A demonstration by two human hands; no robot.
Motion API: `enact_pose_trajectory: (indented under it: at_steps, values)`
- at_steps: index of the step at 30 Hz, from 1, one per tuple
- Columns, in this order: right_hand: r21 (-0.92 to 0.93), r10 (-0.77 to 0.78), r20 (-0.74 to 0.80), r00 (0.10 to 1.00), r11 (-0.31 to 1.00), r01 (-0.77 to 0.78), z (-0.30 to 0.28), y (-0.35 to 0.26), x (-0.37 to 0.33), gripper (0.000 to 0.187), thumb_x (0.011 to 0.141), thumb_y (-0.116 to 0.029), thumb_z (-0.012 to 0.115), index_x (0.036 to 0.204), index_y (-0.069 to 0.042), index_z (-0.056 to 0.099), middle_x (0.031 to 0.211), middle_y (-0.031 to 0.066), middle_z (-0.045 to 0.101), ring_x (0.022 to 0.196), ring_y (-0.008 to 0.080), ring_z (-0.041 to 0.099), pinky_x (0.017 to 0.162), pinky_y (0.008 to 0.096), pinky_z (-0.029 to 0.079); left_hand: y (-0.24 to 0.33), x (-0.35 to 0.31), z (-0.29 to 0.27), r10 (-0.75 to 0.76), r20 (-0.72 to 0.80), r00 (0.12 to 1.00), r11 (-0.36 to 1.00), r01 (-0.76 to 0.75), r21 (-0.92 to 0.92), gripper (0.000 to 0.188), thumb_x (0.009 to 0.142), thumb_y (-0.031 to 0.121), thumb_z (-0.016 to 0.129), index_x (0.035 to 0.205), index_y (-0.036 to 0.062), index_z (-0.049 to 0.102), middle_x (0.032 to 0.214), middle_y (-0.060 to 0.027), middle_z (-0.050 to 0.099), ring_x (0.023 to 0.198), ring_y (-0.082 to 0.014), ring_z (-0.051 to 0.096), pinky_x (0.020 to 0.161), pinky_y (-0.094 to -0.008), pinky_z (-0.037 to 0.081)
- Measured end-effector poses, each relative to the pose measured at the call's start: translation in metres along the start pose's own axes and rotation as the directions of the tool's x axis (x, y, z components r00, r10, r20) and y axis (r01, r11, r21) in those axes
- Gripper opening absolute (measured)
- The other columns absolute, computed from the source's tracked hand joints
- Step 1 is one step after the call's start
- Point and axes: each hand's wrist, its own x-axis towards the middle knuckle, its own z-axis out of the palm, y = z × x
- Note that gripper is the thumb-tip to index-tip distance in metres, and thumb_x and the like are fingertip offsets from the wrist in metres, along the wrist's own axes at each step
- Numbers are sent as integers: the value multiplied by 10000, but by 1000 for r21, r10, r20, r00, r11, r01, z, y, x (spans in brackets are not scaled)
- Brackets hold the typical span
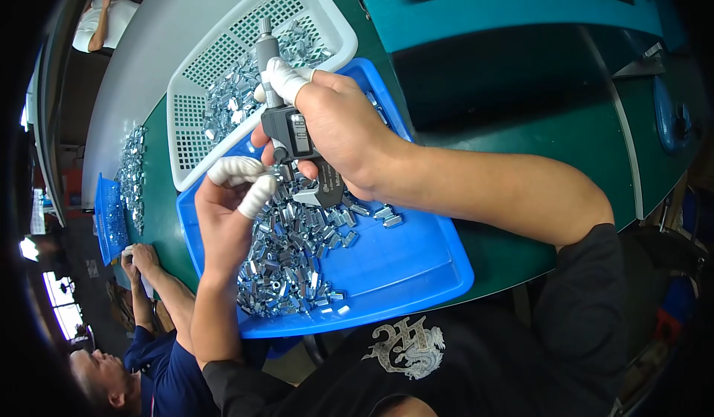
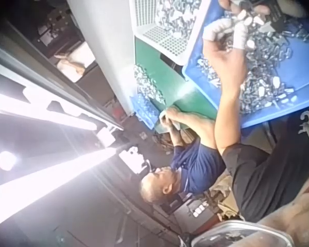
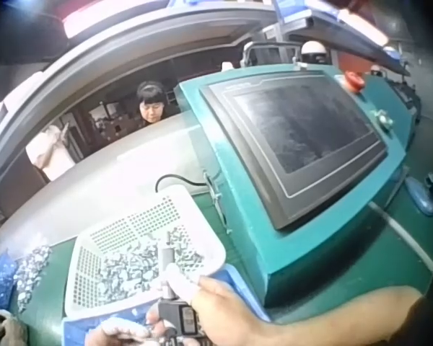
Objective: Measuring the dimensions of small metal components using a digital micrometer for quality control.
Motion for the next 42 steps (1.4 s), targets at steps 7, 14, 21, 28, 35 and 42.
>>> enact_pose_trajectory:
  at_steps: [7, 14, 21, 28, 35, 42]
  values:
    - [52, -1, 10, 1000, 999, 1, -1, 1, 0, 435, 968, -411, 378, 1117, -14, 474, 823, 147, 622, 665, 166, 634, 386, 206, 420, 4, -8, 2, -108, 150, 983, 955, 144, -258, 235, 799, -34, 666, 1031, -22, 629, 971, -83, 655, 871, -127, 617, 795, -258, 512]
    - [59, 6, 13, 1000, 998, -7, -1, 1, 0, 454, 971, -422, 353, 1129, -13, 472, 847, 155, 620, 687, 167, 632, 392, 210, 421, 7, -5, 0, -159, 226, 961, 932, 221, -286, 205, 822, -9, 647, 1024, -33, 628, 954, -104, 662, 840, -157, 640, 756, -286, 543]
    - [50, 10, 29, 1000, 999, -12, 0, 1, 0, 442, 975, -411, 351, 1128, -17, 482, 855, 146, 618, 692, 166, 631, 389, 208, 421, 6, -5, 0, -142, 262, 954, 931, 219, -291, 204, 829, -6, 639, 1029, -38, 616, 946, -121, 663, 834, -182, 655, 739, -288, 554]
    - [-17, 16, 18, 1000, 1000, -15, 3, 0, -2, 413, 974, -409, 366, 1055, -26, 495, 825, 130, 622, 680, 146, 630, 380, 196, 419, 6, -6, 0, -162, 274, 948, 923, 244, -298, 200, 832, -8, 635, 1027, -38, 603, 952, -121, 660, 845, -184, 651, 754, -293, 554]
    - [6, 26, 40, 999, 1000, -27, 1, 0, -1, 417, 966, -427, 378, 1014, -30, 494, 818, 131, 624, 680, 150, 634, 378, 197, 419, 7, -6, 0, -164, 259, 952, 928, 238, -287, 203, 831, -7, 637, 1025, -42, 586, 955, -111, 652, 853, -181, 648, 758, -298, 552]
    - [37, 35, 23, 999, 999, -36, 2, -1, -2, 415, 964, -421, 391, 1041, -25, 488, 818, 131, 625, 664, 150, 631, 376, 199, 409, 5, -6, -4, -155, 277, 948, 934, 232, -271, 226, 822, -12, 648, 1037, -42, 586, 963, -95, 645, 848, -153, 636, 788, -278, 532]
